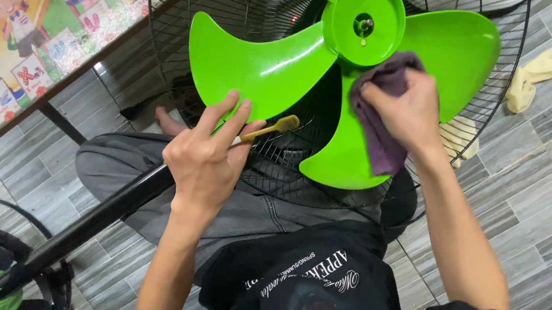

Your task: Cleaning the blades and center of an electric fan using a cloth and a small brush

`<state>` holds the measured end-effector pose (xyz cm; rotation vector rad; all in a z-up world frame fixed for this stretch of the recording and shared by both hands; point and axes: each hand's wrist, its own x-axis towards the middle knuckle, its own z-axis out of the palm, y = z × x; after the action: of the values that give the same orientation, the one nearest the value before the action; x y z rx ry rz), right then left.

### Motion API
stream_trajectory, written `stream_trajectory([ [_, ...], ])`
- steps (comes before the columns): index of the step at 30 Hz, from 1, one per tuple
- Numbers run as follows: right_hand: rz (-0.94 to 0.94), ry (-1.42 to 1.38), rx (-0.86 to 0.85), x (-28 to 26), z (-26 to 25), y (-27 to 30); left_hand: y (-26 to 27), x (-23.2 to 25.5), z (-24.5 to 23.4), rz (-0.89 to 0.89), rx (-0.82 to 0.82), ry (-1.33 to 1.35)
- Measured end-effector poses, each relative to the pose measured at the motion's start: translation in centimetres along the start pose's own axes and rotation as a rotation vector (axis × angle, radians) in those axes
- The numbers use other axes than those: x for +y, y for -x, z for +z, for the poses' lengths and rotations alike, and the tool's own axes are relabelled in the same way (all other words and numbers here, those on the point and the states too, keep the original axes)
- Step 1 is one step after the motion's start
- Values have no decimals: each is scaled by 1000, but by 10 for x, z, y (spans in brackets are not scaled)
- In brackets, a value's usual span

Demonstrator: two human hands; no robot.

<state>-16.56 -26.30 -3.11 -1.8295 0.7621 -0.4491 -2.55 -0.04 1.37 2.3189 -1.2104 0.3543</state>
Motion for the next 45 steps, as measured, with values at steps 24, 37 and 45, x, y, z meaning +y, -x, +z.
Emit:
stream_trajectory([
  [24, 526, 124, -167, 10, -24, 71, 3, -7, 2, 32, 9, -14],
  [37, 202, 165, -92, 11, -8, 91, 4, -8, 4, 18, 50, -9],
  [45, 308, -202, -265, 36, -48, 113, 2, -9, 4, -3, 78, -15],
])
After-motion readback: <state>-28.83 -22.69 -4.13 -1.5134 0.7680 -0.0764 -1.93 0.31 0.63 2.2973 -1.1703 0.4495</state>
